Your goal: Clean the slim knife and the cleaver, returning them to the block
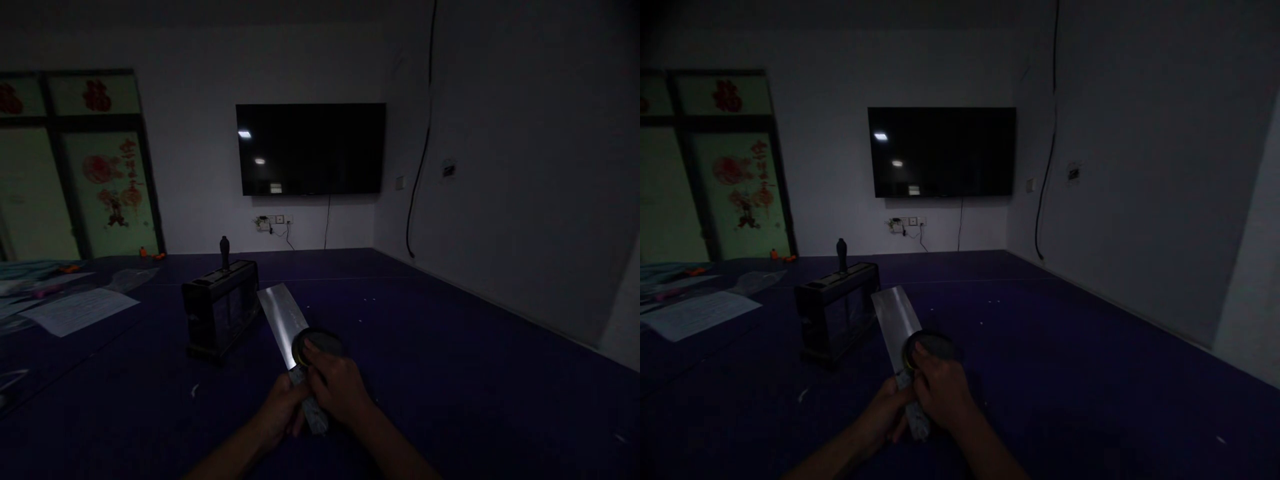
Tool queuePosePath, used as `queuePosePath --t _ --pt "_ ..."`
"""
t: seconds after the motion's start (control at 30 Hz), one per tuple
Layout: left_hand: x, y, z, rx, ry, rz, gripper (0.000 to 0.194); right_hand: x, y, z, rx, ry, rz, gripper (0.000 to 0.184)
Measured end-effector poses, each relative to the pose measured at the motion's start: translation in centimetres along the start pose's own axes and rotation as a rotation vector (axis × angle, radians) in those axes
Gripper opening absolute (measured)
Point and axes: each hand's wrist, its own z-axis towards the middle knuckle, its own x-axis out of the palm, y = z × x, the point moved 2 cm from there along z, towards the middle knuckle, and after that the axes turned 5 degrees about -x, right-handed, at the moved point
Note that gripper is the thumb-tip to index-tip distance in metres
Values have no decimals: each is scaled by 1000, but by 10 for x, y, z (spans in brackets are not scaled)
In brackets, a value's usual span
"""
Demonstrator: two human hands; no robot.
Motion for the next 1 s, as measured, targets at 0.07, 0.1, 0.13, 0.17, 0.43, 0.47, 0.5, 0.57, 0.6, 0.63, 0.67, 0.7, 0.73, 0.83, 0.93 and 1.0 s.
queuePosePath --t 0.07,0.1,0.13,0.17,0.43,0.47,0.5,0.57,0.6,0.63,0.67,0.7,0.73,0.83,0.93,1.0 --pt "0 0 1 8 14 -4 51 0 -1 0 28 -22 -26 46" --pt "0 -1 0 10 20 -4 51 0 -1 0 44 -31 -42 46" --pt "0 -2 0 10 24 -2 50 -1 -2 -1 64 -39 -62 46" --pt "1 -4 -1 11 29 0 50 -1 -2 -1 81 -46 -79 45" --pt "7 -10 -7 23 57 69 53 -2 2 -2 85 -60 -103 43" --pt "7 -10 -7 26 63 78 55 -2 4 -2 70 -50 -95 43" --pt "6 -9 -7 25 73 86 55 -3 6 -2 54 -38 -86 43" --pt "6 -7 -6 18 86 101 56 -3 10 -2 25 -14 -70 44" --pt "5 -6 -5 16 91 107 55 -4 12 -2 14 -5 -60 44" --pt "4 -5 -5 16 98 112 55 -4 13 -2 2 1 -47 45" --pt "4 -4 -4 17 106 118 56 -4 15 -2 -11 7 -32 45" --pt "4 -3 -4 20 113 121 56 -4 16 -3 -27 13 -16 46" --pt "4 -3 -4 24 119 123 56 -5 17 -3 -46 22 2 46" --pt "5 -2 -3 33 114 121 55 -5 18 -3 -101 51 44 45" --pt "5 -1 -2 32 84 98 55 -5 18 -2 -127 64 76 43" --pt "5 -1 -1 25 79 90 56 -6 18 -1 -132 80 89 42"
